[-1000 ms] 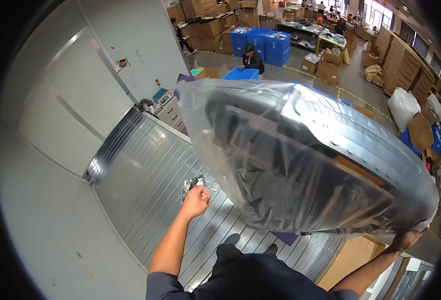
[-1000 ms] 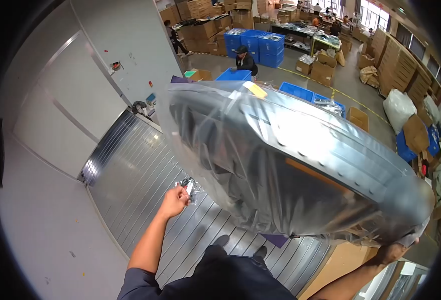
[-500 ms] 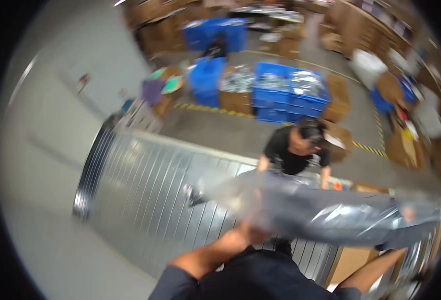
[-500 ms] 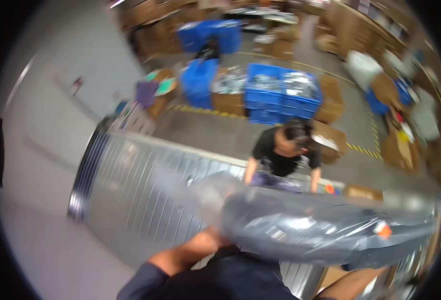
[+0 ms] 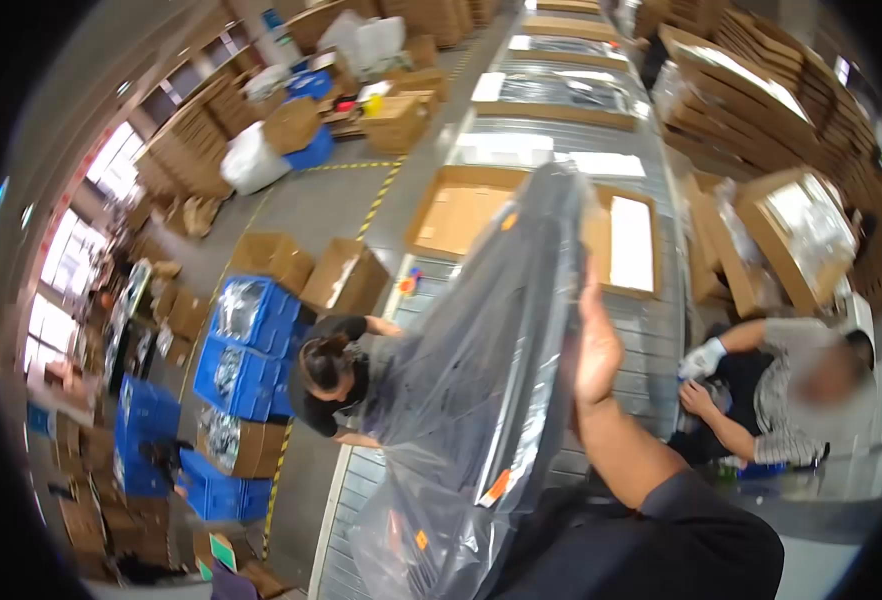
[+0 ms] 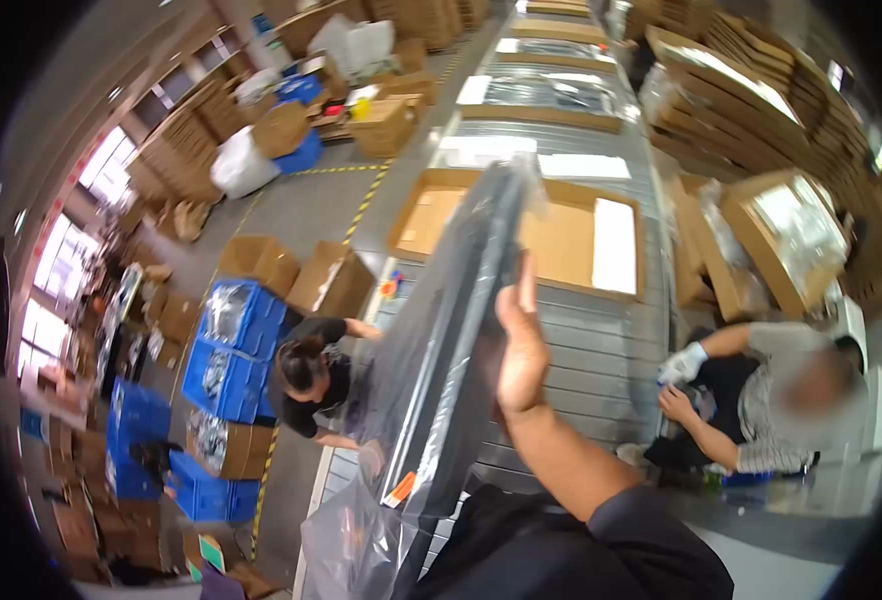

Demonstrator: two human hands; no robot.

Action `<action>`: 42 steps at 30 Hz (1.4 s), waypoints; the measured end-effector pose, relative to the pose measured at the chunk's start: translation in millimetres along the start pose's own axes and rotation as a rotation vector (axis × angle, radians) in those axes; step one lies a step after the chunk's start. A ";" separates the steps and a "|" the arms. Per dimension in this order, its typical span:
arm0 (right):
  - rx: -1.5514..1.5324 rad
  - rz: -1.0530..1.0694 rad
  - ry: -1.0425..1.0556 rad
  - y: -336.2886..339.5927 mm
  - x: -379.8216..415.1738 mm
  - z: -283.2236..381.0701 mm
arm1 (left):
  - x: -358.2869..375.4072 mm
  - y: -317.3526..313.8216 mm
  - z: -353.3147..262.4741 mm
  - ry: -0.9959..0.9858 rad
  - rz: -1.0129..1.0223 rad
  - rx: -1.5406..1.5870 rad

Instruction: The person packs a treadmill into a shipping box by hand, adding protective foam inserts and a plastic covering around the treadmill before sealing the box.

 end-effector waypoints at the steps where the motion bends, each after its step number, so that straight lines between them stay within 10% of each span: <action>1: -0.128 -0.054 -0.148 4.0 5.1 24.4 | 14.6 -7.4 12.0 -0.007 0.022 -0.054; 6: -0.511 -0.051 -0.533 119.7 28.0 45.8 | 88.4 -41.4 102.5 0.035 0.181 -0.324; 15: -0.080 -0.322 -0.677 332.7 19.9 13.7 | 156.5 -111.1 213.6 0.065 0.494 -0.671; 29: 0.342 -0.359 -1.310 434.6 -174.5 -208.3 | 8.2 -294.9 323.3 -0.355 0.830 -1.088; 33: 0.276 -0.362 -1.314 447.9 -294.4 -312.9 | -114.0 -304.9 408.7 0.119 0.267 -0.517; 35: 0.277 -0.327 -1.263 451.5 -361.3 -361.6 | -165.0 -351.1 436.9 0.213 0.174 -0.859; 37: 0.217 -0.261 -1.197 454.3 -421.7 -402.5 | -198.2 -417.8 444.2 0.056 0.429 -1.910; 41: 0.293 -0.113 -1.020 461.7 -532.2 -455.9 | -278.9 -455.8 526.1 0.629 -0.243 -0.333; 42: 0.279 -0.139 -1.056 466.5 -553.3 -469.8 | -304.7 -457.9 547.6 0.514 -0.093 -0.345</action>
Point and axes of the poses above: each hand's wrist, its own x-axis away from the middle knuckle, its own y-axis out of the back of the hand, z = x × y, the point moved 4 cm from there along -x, towards the middle knuckle, and after that the axes turned 4 degrees about -z, right-handed, at the moved point
